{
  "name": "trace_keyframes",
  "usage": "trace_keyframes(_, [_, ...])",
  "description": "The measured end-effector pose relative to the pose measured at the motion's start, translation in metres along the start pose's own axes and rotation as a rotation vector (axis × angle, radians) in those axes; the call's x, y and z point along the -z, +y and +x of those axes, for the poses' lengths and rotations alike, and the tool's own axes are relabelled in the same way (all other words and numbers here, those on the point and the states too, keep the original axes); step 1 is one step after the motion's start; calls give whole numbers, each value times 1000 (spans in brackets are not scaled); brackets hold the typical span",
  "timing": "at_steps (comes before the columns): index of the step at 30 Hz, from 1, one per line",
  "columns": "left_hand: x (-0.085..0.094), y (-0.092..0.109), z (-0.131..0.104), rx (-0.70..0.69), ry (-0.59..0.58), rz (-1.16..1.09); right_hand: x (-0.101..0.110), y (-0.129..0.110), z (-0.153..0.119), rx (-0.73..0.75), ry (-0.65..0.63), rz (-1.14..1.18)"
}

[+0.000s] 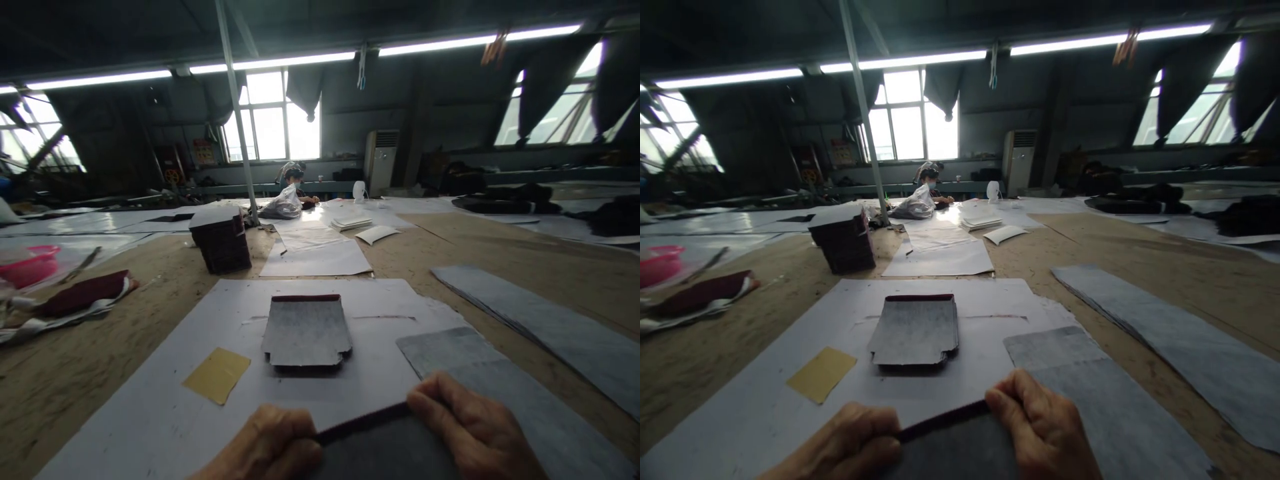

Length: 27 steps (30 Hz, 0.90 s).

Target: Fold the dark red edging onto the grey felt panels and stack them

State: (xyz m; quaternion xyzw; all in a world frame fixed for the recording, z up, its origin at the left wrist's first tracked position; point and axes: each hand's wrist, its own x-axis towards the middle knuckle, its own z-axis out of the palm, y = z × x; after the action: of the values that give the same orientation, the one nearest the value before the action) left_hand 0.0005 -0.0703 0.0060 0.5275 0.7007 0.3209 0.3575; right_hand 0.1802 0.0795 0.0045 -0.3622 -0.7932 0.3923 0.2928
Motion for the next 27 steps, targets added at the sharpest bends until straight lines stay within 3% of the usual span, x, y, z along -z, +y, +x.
trace_keyframes(3, [31,-11,-12,52,116,-40,2,-17,23,-95,-89,136])
trace_keyframes(5, [57,-13,-5,51,190,-33,-4,-28,44,-108,-124,204])
trace_keyframes(9, [113,-12,37,20,309,97,-32,-38,95,-17,-60,144])
trace_keyframes(12, [137,-21,75,14,400,212,-58,-30,129,33,29,21])
trace_keyframes(14, [138,-31,94,29,481,283,-74,-20,144,61,96,-88])
trace_keyframes(17, [127,-48,110,70,619,384,-90,-8,155,101,162,-232])
trace_keyframes(22, [108,-63,117,135,790,461,-100,-1,159,128,213,-351])
trace_keyframes(27, [102,-64,123,147,865,461,-106,4,161,98,245,-379])
